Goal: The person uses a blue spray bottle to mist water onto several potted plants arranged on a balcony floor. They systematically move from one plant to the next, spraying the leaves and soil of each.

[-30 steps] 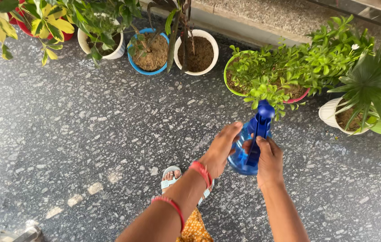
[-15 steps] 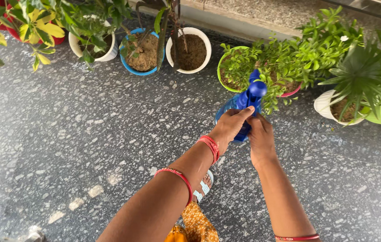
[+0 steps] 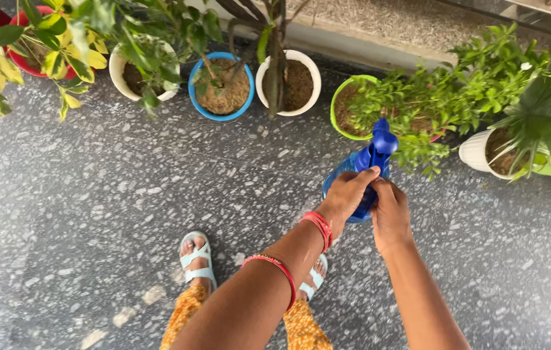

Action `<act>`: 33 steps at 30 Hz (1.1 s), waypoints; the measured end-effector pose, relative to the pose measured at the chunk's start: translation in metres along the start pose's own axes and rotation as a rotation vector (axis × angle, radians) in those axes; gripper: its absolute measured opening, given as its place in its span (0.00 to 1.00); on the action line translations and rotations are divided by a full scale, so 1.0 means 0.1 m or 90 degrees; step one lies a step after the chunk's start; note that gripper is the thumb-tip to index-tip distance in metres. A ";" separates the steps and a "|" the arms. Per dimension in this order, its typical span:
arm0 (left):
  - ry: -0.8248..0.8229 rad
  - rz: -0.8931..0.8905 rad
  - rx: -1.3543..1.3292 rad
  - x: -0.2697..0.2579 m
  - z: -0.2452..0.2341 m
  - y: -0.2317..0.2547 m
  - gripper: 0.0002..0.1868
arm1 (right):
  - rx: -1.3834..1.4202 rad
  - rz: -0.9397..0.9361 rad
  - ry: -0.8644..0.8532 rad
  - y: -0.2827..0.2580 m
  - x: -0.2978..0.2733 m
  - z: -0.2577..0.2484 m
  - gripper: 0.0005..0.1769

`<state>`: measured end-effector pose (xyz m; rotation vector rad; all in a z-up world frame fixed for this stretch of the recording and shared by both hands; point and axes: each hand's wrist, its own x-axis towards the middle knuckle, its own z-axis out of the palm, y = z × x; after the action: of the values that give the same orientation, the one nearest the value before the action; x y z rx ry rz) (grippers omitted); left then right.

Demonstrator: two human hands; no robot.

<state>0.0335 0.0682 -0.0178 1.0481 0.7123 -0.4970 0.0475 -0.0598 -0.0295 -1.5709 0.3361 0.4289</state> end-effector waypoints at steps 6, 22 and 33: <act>0.007 0.095 -0.022 -0.31 -0.88 0.28 0.38 | 0.015 -0.060 -0.029 -0.13 -0.18 0.99 0.11; 0.031 0.111 -0.109 -0.46 -2.06 1.35 0.40 | 0.050 -0.083 -0.043 -0.74 0.03 2.64 0.15; -0.016 0.071 -0.165 -0.50 -2.06 1.01 0.41 | -0.027 -0.039 0.004 -0.43 -0.10 2.49 0.15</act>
<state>0.0083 0.2999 0.0154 0.8320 0.6728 -0.3115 0.0427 0.1901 0.0079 -1.6202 0.2852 0.3861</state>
